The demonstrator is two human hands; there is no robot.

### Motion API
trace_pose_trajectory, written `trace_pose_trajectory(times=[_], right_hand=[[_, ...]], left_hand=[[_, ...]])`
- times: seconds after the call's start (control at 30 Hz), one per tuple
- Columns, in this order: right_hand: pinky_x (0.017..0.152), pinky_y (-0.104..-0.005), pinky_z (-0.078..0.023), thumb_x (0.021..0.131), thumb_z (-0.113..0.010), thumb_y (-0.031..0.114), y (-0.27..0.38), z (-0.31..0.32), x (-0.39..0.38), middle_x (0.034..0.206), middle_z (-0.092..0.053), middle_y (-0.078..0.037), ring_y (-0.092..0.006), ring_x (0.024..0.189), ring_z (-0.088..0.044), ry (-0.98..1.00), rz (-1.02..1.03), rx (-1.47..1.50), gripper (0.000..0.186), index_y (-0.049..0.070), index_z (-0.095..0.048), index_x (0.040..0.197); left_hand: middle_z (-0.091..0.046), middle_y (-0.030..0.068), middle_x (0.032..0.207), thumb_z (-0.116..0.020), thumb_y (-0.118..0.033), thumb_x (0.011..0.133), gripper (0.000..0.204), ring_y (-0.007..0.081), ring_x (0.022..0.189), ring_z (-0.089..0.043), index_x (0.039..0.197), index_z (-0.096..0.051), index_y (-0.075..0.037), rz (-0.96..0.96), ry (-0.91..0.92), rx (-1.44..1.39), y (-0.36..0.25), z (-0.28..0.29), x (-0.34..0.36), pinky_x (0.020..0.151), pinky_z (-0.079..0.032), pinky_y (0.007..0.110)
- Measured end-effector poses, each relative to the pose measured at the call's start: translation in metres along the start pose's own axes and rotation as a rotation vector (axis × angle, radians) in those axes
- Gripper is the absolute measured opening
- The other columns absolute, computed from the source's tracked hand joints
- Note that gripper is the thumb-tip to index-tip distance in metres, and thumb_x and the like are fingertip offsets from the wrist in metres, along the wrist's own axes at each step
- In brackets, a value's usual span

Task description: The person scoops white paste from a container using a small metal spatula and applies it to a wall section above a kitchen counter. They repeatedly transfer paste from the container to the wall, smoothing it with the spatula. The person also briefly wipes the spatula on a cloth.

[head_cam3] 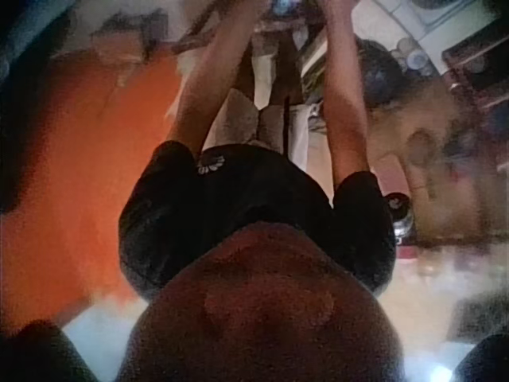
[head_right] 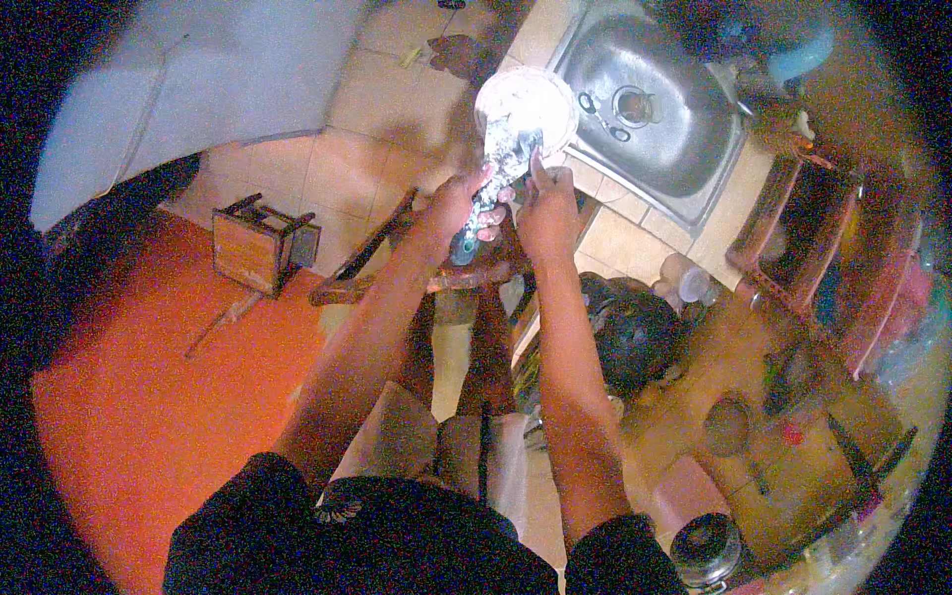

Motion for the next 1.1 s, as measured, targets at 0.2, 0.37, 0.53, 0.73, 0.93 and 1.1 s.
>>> trace_pose_trajectory(times=[0.2, 0.37, 0.53, 0.73, 0.93, 1.1], right_hand=[[0.074, -0.0368, -0.044, 0.084, -0.055, -0.001, 0.009, 0.021, -0.033, 0.09, -0.052, -0.017, -0.0319, 0.081, -0.055, -0.123, 0.106, 0.04, 0.042, 0.01, -0.056, 0.124], [0.074, -0.0352, -0.044, 0.082, -0.056, -0.003, 0.037, 0.061, -0.047, 0.089, -0.052, -0.015, -0.0299, 0.08, -0.055, -0.068, 0.001, 0.069, 0.043, 0.008, -0.056, 0.124], [0.072, -0.041, -0.049, 0.082, -0.058, 0.008, 0.065, 0.102, -0.065, 0.1, -0.052, -0.015, -0.0338, 0.089, -0.056, -0.154, 0.084, -0.008, 0.043, 0.018, -0.056, 0.124], [0.078, -0.0382, -0.045, 0.083, -0.058, 0.006, 0.115, 0.159, -0.092, 0.096, -0.054, -0.02, -0.0353, 0.088, -0.055, -0.175, 0.069, 0.134, 0.04, 0.01, -0.055, 0.124], [0.096, -0.033, -0.04, 0.086, -0.059, 0.013, 0.125, 0.208, -0.122, 0.113, -0.059, -0.021, -0.0314, 0.108, -0.055, -0.194, 0.006, 0.439, 0.043, 0.004, -0.051, 0.127], [0.066, -0.0264, -0.05, 0.086, -0.057, 0.007, 0.149, 0.282, -0.165, 0.094, -0.064, -0.006, -0.0124, 0.072, -0.06, -0.226, -0.099, 1.064, 0.037, 0.0, -0.054, 0.121]], left_hand=[[-0.049, 0.0011, 0.073, -0.043, -0.03, 0.096, 0.02, 0.0094, 0.049, -0.04, 0.101, -0.046, -0.011, -0.028, 0.079, -0.224, 0.0, -0.004, -0.007, 0.039, -0.033, 0.023], [-0.049, 0.001, 0.075, -0.043, -0.032, 0.096, 0.024, 0.0083, 0.051, -0.041, 0.101, -0.046, -0.008, -0.035, 0.175, -0.176, -0.022, -0.033, -0.035, 0.038, -0.033, 0.021], [-0.048, 0.0025, 0.078, -0.044, -0.031, 0.095, 0.026, 0.0073, 0.052, -0.04, 0.105, -0.045, -0.007, -0.022, 0.393, -0.361, -0.038, -0.073, -0.071, 0.038, -0.034, 0.018], [-0.05, 0.0045, 0.08, -0.043, -0.033, 0.096, 0.03, 0.008, 0.052, -0.043, 0.103, -0.045, -0.005, 0.014, 0.426, -0.453, -0.053, -0.115, -0.117, 0.037, -0.036, 0.019], [-0.049, 0.0023, 0.079, -0.039, -0.039, 0.096, 0.031, 0.0082, 0.048, -0.039, 0.097, -0.047, -0.009, -0.015, 0.337, -0.096, -0.065, -0.172, -0.189, 0.038, -0.033, 0.02], [-0.05, 0.0032, 0.08, -0.038, -0.035, 0.097, 0.027, 0.0103, 0.049, -0.039, 0.099, -0.047, -0.01, -0.039, 0.296, 0.013, -0.062, -0.242, -0.246, 0.038, -0.034, 0.025]])
Point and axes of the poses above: each hand's wrist, its own x-axis towards the middle knuckle, its own z-axis out of the back of the hand, y = z × x, the point moved 4 cm from there along x, towards the middle knuckle
